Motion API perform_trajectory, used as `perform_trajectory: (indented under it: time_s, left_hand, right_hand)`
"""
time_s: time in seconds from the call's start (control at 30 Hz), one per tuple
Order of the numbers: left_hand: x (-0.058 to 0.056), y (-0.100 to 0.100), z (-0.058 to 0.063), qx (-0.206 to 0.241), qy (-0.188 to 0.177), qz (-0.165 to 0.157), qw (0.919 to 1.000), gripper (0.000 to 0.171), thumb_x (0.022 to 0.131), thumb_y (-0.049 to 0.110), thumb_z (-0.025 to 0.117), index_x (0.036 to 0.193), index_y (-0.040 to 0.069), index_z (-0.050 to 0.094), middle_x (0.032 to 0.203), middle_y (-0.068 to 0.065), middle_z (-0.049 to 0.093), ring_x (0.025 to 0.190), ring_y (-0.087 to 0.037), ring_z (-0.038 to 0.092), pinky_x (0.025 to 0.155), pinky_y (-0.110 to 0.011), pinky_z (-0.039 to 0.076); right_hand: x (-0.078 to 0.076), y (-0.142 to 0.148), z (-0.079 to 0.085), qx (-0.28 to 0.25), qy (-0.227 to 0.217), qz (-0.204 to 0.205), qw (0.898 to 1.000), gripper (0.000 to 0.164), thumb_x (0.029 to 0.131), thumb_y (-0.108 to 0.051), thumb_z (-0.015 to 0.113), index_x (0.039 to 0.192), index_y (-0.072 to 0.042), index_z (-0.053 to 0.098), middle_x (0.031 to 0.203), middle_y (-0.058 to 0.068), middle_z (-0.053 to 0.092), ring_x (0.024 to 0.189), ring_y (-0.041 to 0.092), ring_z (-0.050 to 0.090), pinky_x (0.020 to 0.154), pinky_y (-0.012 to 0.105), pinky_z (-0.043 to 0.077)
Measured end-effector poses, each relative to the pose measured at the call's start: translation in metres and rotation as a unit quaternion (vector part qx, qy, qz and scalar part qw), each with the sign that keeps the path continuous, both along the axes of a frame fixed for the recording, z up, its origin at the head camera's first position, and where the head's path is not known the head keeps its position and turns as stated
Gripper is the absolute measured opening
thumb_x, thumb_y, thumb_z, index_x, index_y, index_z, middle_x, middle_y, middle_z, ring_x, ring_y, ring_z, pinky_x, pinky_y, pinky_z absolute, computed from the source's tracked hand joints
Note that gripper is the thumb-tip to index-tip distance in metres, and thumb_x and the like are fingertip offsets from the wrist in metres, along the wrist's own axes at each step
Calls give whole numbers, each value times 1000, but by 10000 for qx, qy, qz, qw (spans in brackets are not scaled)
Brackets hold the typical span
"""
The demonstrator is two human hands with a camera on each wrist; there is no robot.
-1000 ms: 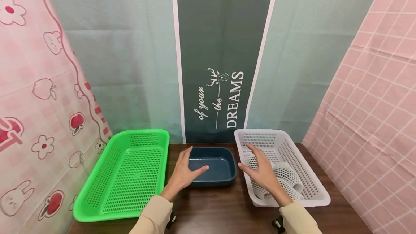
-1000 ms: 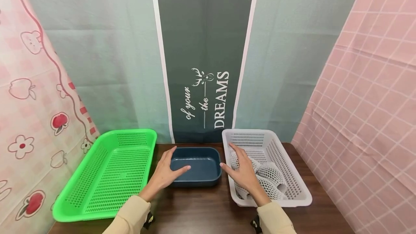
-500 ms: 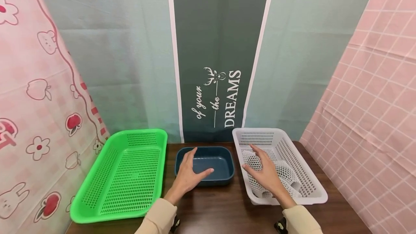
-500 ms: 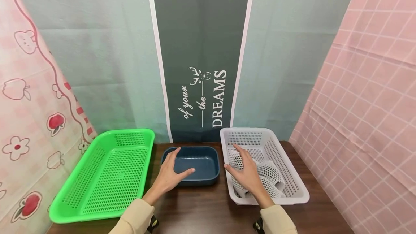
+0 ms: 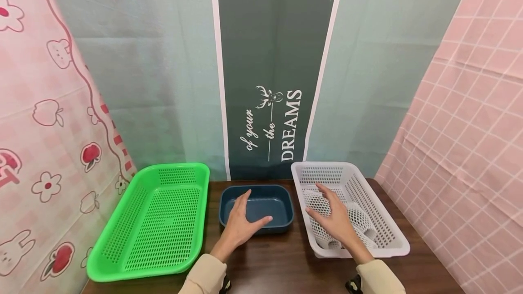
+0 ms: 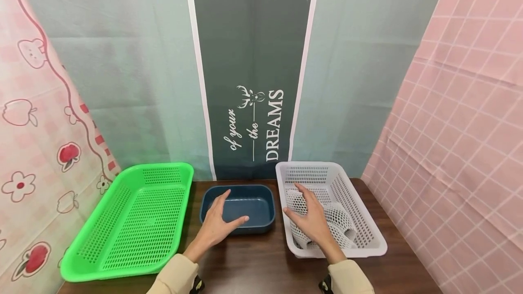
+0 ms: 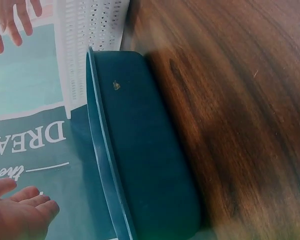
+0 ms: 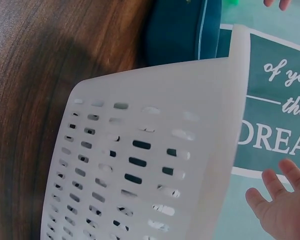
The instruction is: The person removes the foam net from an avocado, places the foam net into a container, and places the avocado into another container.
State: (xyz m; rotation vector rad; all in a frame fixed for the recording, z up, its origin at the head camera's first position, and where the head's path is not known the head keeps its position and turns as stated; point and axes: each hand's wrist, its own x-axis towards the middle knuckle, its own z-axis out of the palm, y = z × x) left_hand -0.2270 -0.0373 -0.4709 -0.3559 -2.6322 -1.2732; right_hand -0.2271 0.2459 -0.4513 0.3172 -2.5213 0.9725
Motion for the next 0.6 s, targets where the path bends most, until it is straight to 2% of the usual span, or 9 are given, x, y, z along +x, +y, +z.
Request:
perform_trajectory:
  time_s: [0.27,0.6]
  left_hand:
    - [1,5,-6,-107,-25,-78,9999,96,65,71,56,141,25,20,141,-4,25,124,-26,29,91,-51,33]
    - [2,12,-9,-37,-60,-195,9998,97,65,70,57,141,23,21,140,-7,26,123,-28,30,91,-51,33]
  right_hand:
    - [3,5,0,-39,-29,-94,9999,73,73,-45,69,135,-25,36,134,0,37,114,25,42,85,51,37]
    - [5,13,-7,-36,34,-95,9999,72,73,-36,72,134,-20,38,132,2,39,113,29,43,83,52,37]
